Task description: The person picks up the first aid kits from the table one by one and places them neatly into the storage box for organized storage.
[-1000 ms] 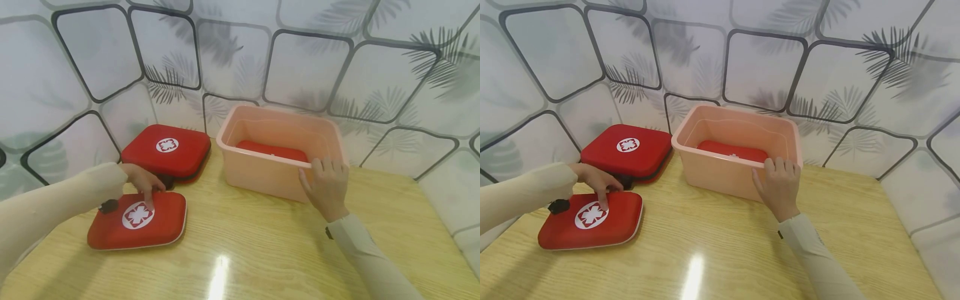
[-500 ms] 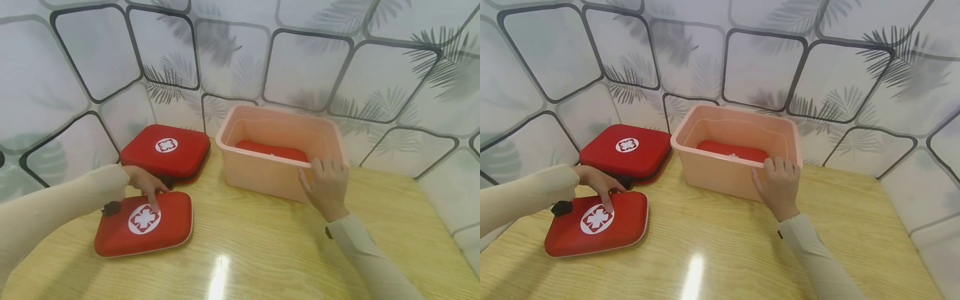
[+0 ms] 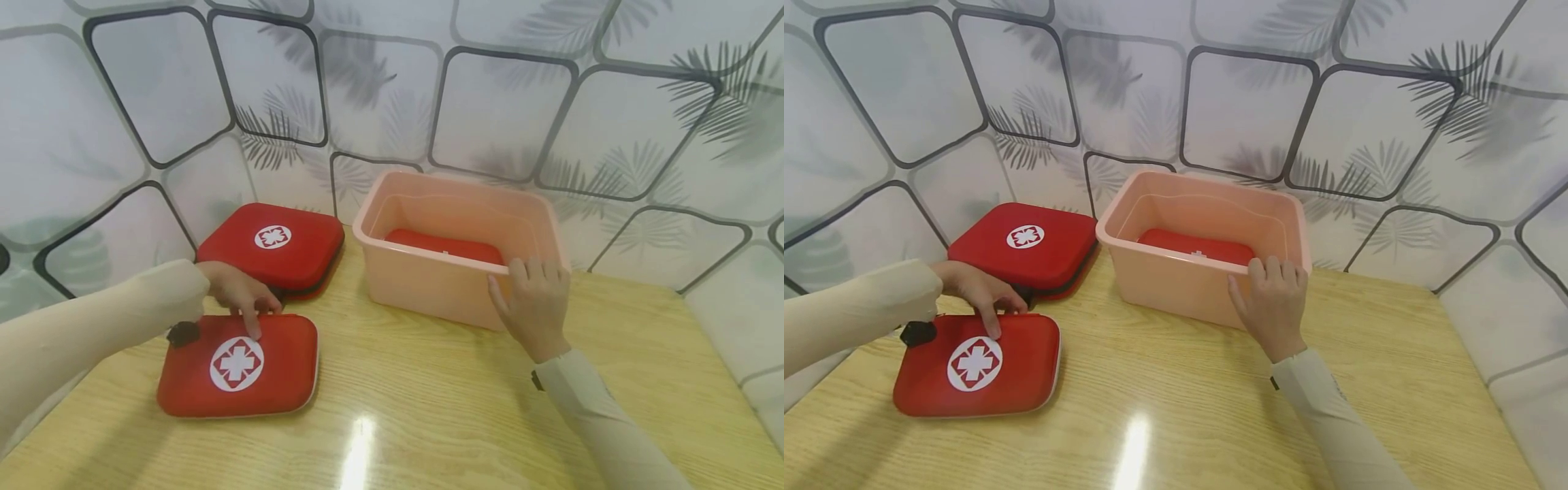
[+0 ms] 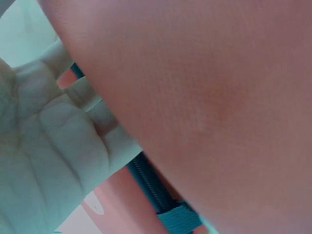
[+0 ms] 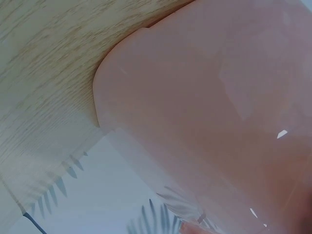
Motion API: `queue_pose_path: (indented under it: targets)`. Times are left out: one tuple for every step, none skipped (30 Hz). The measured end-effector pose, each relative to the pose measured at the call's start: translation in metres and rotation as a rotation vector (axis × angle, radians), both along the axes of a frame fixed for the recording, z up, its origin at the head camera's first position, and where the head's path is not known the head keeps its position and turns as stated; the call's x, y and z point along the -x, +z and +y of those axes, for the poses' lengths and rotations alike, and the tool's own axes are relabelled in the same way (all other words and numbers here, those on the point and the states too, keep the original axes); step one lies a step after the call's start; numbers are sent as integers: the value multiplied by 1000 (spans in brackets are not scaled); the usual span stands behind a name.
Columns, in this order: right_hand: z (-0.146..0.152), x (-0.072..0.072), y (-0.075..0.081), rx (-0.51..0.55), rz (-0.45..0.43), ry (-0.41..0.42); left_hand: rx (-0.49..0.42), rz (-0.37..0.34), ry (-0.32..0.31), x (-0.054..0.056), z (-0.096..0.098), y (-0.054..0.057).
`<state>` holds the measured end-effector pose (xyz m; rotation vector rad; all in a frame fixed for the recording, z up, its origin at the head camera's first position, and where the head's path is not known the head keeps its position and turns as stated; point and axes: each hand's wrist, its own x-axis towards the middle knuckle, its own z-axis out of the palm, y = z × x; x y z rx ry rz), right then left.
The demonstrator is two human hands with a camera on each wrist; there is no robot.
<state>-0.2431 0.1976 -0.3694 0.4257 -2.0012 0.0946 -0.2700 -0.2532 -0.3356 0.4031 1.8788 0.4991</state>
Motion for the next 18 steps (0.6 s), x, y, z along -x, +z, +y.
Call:
queue_pose_path:
  targets:
    - [0,0,0,1,0,1,-8,12,-2,-1,1,2]
    - [0,0,0,2,0,2,-12,34,-8,-1,2,3]
    - [0,-1,0,4,0,3,-17,61,-10,-3,2,5]
    - [0,-1,0,6,0,3,-22,90,-17,-3,3,7]
    - [0,-1,0,6,0,2,-27,127,-25,-4,4,9]
    - [0,-1,0,6,-1,0,-30,168,-34,-5,5,11]
    - [0,-1,0,6,0,-1,-35,211,-42,-6,5,13]
    - [0,-1,0,5,0,-2,-38,248,-44,-7,6,15]
    - [0,-1,0,6,-1,-2,-42,282,-44,-9,7,17]
    - [0,-1,0,5,-1,-3,-45,315,-46,-10,8,18]
    - [0,-1,0,5,-2,-4,-47,349,-49,-12,9,20]
    - [0,-1,0,4,-2,-4,-46,375,-49,-13,10,21]
    - [0,-1,0,4,-1,-4,-46,401,-55,-15,11,23]
    - [0,-1,0,3,-1,-5,-41,421,-60,-17,12,24]
    - [0,-1,0,2,-1,-6,-38,441,-73,-18,13,25]
    - [0,-1,0,1,0,-5,-33,456,-85,-19,13,26]
    - [-1,-1,0,0,0,-5,-29,465,-95,-20,13,27]
    - [-1,-1,0,-1,2,-5,-27,470,-103,-20,13,28]
